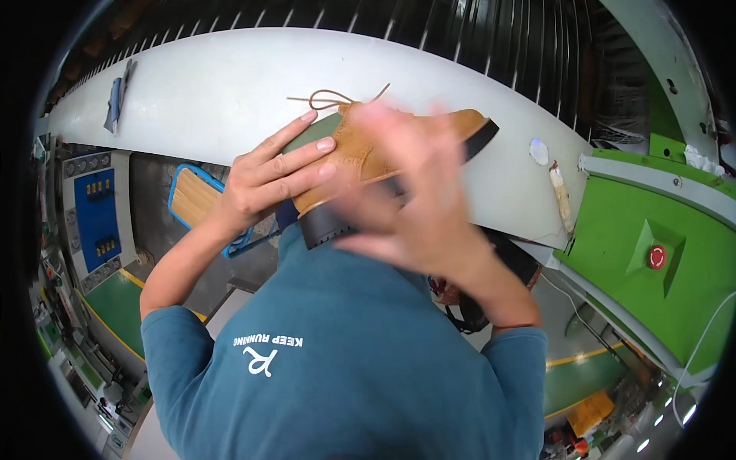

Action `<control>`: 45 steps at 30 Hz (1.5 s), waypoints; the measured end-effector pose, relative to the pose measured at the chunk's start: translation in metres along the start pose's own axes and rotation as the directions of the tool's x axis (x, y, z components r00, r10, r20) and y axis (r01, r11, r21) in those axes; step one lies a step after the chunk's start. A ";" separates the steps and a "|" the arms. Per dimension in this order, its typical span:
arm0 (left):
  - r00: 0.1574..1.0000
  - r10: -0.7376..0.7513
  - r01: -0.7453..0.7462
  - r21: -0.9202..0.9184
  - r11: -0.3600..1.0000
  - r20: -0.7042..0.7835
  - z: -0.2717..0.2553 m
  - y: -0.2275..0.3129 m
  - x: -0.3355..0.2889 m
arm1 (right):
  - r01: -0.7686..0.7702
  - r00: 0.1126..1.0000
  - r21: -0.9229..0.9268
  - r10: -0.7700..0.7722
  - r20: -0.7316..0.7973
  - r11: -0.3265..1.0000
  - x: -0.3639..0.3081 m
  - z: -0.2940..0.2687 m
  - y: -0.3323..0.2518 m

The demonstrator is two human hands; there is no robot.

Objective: The person assembles brown suede shoes by attaching black soles to the uppers on a factory assembly line. They pick up a shoe and a sole, align them, press the sole onto the shoe, and place the finished shoe on the conveyor belt. This process is repeated for multiple shoes.

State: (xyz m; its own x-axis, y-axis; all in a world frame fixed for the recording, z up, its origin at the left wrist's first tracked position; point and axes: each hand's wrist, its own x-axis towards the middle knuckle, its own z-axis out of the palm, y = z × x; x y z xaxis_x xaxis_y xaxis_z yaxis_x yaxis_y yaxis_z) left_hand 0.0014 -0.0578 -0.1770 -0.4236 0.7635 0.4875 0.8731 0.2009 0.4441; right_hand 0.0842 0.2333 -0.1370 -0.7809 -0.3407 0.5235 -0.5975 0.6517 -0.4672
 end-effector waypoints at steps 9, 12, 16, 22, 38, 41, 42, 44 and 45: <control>0.999 -0.040 0.042 -0.110 0.993 0.019 -0.006 -0.008 0.034 | -0.125 0.989 -0.258 0.141 0.042 0.958 -0.027 -0.026 0.047; 0.960 -0.232 0.256 -0.161 0.953 0.157 -0.021 0.012 0.047 | -0.191 0.980 -0.362 0.200 -0.010 0.913 -0.035 -0.020 0.031; 0.934 -0.312 0.300 0.095 0.949 0.174 0.005 0.032 0.062 | -0.260 0.965 -0.420 0.254 -0.072 0.869 -0.038 -0.014 0.009; 0.959 -0.205 0.207 0.012 0.978 0.194 0.005 0.016 0.064 | -0.213 0.977 -0.269 0.201 -0.073 0.939 -0.052 -0.030 0.016; 0.938 0.132 -0.187 0.146 0.971 0.320 0.052 0.035 0.142 | -0.358 0.898 0.151 0.384 -0.214 0.922 -0.101 -0.050 0.019; 0.941 0.134 -0.180 0.125 0.976 0.310 0.052 0.040 0.144 | -0.300 0.893 0.262 0.366 -0.262 0.917 -0.105 -0.046 0.028; 0.942 0.134 -0.182 0.134 0.974 0.306 0.052 0.040 0.143 | -0.284 0.895 0.283 0.359 -0.265 0.916 -0.106 -0.045 0.031; 0.949 0.152 -0.200 0.153 0.968 0.278 0.054 0.040 0.145 | -0.273 0.895 0.304 0.357 -0.268 0.913 -0.105 -0.046 0.033; 0.943 0.157 -0.201 0.126 0.971 0.294 0.054 0.039 0.146 | -0.278 0.893 0.305 0.362 -0.268 0.911 -0.104 -0.048 0.032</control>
State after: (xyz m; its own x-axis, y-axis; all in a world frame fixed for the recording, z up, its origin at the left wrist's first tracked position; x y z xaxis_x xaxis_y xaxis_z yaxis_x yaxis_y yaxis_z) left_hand -0.0138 0.0946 -0.1289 -0.1912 0.9317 0.3087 0.9638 0.1186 0.2388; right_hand 0.1548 0.3220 -0.1725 -0.8649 0.1134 0.4890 -0.3828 0.4812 -0.7886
